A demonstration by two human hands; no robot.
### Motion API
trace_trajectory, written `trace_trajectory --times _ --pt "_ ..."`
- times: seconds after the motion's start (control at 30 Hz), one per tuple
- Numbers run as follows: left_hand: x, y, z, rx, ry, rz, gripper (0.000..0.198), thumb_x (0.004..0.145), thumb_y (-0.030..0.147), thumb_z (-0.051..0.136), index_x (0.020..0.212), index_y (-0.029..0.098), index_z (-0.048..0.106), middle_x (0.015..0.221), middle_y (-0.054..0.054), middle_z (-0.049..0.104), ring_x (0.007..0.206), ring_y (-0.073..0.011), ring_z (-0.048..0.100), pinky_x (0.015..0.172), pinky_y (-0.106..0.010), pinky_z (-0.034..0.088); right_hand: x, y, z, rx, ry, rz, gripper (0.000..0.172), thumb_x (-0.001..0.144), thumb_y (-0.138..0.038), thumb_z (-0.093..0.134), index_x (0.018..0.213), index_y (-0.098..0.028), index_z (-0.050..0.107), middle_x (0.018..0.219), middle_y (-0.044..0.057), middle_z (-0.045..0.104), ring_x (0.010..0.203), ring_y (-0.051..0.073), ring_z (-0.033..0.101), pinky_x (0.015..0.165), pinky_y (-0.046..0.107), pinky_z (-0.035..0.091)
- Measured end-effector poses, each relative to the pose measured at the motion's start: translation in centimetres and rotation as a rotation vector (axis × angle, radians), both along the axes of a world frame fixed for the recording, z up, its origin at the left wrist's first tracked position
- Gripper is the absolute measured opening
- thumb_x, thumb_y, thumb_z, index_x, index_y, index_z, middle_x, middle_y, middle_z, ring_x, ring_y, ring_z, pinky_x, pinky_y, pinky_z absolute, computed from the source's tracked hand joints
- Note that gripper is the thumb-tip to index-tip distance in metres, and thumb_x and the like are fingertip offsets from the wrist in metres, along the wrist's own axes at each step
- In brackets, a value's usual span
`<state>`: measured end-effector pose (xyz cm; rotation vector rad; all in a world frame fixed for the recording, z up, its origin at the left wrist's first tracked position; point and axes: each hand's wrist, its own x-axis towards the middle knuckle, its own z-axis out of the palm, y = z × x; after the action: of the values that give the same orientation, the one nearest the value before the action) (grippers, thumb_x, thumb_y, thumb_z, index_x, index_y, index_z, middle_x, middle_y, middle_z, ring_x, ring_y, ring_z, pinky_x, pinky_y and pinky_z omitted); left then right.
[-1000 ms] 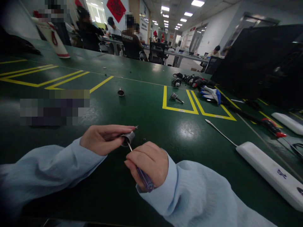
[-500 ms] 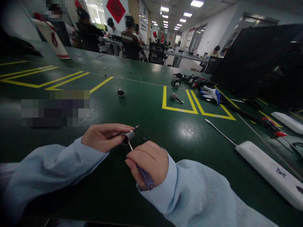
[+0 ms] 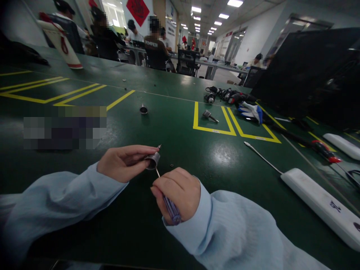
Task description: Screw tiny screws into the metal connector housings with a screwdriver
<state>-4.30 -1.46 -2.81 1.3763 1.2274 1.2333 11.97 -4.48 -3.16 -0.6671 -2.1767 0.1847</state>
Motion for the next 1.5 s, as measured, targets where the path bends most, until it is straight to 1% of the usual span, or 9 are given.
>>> trace_trajectory --times 0.17,0.3,0.43,0.57,0.9,1.0,1.17,1.4,1.5 --pt "-0.1 -0.1 -0.2 0.107 0.043 -0.017 0.024 0.060 0.009 0.058 0.083 0.007 0.065 0.093 -0.011 0.066 0.088 -0.0186 0.062 0.079 -0.024 0.052 -0.2 0.0 -0.1 0.007 -0.044 -0.039 0.010 0.074 -0.009 0.051 0.075 -0.008 0.061 0.070 0.009 0.064 0.063 0.014 0.055 0.057 0.026 0.047" --pt "-0.2 -0.1 -0.5 0.171 0.078 -0.023 0.022 0.061 0.010 0.057 0.081 0.011 0.066 0.091 -0.008 0.066 0.088 -0.0173 0.062 0.075 -0.023 0.053 -0.3 0.0 0.0 0.017 -0.042 -0.036 0.010 0.074 -0.008 0.051 0.074 -0.007 0.061 0.068 0.010 0.064 0.061 0.014 0.055 0.056 0.026 0.047" --pt "-0.4 0.2 -0.9 0.183 0.070 -0.022 0.020 0.062 0.012 0.057 0.079 0.017 0.066 0.093 -0.005 0.066 0.092 -0.0185 0.060 0.075 -0.027 0.054 0.0 0.2 0.3 0.008 0.011 -0.013 0.009 0.072 -0.006 0.052 0.073 -0.007 0.060 0.067 0.009 0.064 0.060 0.013 0.056 0.057 0.025 0.047" --pt "-0.6 0.3 -1.0 0.205 0.090 -0.033 0.021 0.062 0.012 0.057 0.080 0.016 0.066 0.094 -0.006 0.065 0.092 -0.0183 0.061 0.074 -0.026 0.054 0.0 0.4 0.3 -0.003 0.025 0.022 0.009 0.072 -0.006 0.051 0.074 -0.007 0.060 0.068 0.009 0.064 0.062 0.013 0.057 0.058 0.025 0.048" --pt "-0.8 0.1 -0.7 0.199 0.225 -0.066 0.023 0.063 0.011 0.055 0.081 0.017 0.067 0.095 -0.006 0.064 0.089 -0.0185 0.061 0.062 -0.023 0.055 -0.3 0.5 0.2 -0.065 0.043 -0.023 0.010 0.072 -0.007 0.051 0.070 -0.008 0.061 0.063 0.008 0.064 0.057 0.012 0.057 0.056 0.024 0.048" --pt "-0.7 0.1 -0.8 0.198 0.193 -0.065 0.022 0.063 0.011 0.055 0.081 0.017 0.067 0.095 -0.006 0.064 0.088 -0.0180 0.061 0.065 -0.023 0.055 -0.2 0.5 0.2 -0.081 0.052 -0.028 0.010 0.073 -0.008 0.051 0.071 -0.009 0.061 0.063 0.007 0.064 0.058 0.012 0.057 0.057 0.024 0.047" --pt "-0.6 0.3 -1.0 0.191 0.092 -0.042 0.021 0.061 0.011 0.056 0.080 0.014 0.067 0.093 -0.007 0.065 0.092 -0.0185 0.060 0.078 -0.027 0.052 0.1 0.4 -0.1 -0.076 0.127 -0.023 0.009 0.073 -0.008 0.051 0.073 -0.012 0.060 0.065 0.004 0.063 0.060 0.010 0.056 0.061 0.023 0.046" --pt "-0.7 0.1 -0.9 0.163 0.119 -0.076 0.024 0.059 0.011 0.057 0.081 0.014 0.067 0.095 -0.008 0.065 0.091 -0.0190 0.061 0.076 -0.027 0.053 -0.2 0.6 -0.4 -0.135 0.170 -0.048 0.011 0.075 -0.011 0.050 0.072 -0.013 0.060 0.064 0.004 0.062 0.060 0.010 0.056 0.061 0.023 0.045" --pt "-0.7 0.2 -1.0 0.157 0.116 -0.073 0.024 0.059 0.012 0.057 0.081 0.013 0.067 0.094 -0.008 0.065 0.090 -0.0189 0.061 0.076 -0.027 0.053 -0.3 0.8 -0.8 -0.129 0.213 -0.026 0.011 0.075 -0.012 0.050 0.071 -0.014 0.059 0.061 0.002 0.062 0.057 0.009 0.056 0.059 0.022 0.045"
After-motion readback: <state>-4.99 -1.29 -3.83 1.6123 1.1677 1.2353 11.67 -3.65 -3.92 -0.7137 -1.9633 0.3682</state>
